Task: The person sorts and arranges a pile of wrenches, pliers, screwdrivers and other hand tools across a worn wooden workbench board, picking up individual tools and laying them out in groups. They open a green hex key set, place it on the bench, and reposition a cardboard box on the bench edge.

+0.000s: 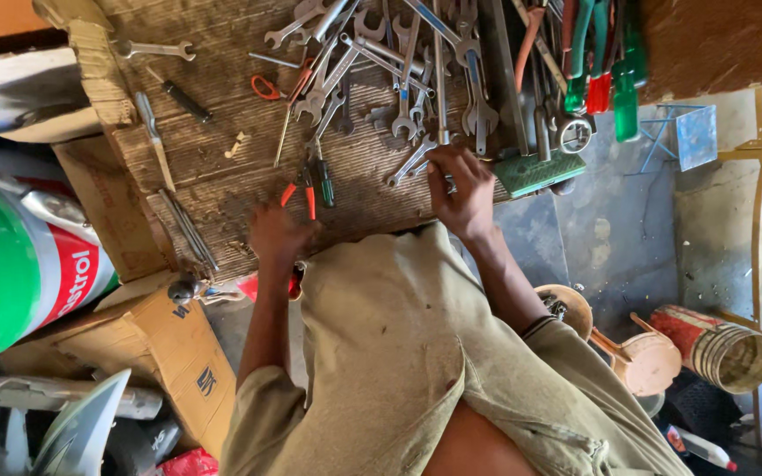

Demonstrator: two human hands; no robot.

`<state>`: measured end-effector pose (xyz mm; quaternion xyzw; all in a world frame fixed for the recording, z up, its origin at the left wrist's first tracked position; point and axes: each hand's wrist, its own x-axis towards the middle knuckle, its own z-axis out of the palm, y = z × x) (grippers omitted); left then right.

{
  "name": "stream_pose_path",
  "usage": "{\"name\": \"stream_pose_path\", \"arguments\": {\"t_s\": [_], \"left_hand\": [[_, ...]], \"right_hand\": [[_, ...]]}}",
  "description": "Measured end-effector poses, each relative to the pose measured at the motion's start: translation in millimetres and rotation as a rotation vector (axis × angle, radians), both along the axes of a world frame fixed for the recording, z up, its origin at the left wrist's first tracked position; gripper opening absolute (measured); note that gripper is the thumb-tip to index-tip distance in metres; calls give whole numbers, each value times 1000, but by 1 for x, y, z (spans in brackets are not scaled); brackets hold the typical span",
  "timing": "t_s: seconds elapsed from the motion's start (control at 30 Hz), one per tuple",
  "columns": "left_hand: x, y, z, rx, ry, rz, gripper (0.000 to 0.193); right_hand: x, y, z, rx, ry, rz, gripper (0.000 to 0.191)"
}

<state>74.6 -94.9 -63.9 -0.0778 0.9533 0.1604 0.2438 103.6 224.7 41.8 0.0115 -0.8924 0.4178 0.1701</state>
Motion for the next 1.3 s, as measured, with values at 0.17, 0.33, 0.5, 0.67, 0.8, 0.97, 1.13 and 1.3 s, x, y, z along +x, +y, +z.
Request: {"name": "stream_pose_path", "arguments": {"t_s": [0.17,0.33,0.5,0.67,0.8,0.97,1.13,1.3], "left_hand": [[-3,35,63,826,-358,207,55],[-58,174,103,753,161,-414,69],[-125,339,133,859,603,-532,58],[-141,403,123,873,855,-547,40],[-134,400,97,1160,1016,-552,26],[-61,326,61,1179,634,-396,12],[5,220,12,960,192,-650,21],[21,131,-17,537,219,-535,31]], "right_hand": [[12,-4,1,-17,9,-6,14],[45,13,-6,9,-89,-76,16],[77,30,-7,38,-18,-203,15],[99,39,-11,-56,-14,-427,12],[113,43,-20,-87,-63,-549,13],[114,49,-36,-127,-88,-504,12],[70,66,-74,-197,-262,-261,11],[12,57,-117,-91,-190,-64,10]]}}
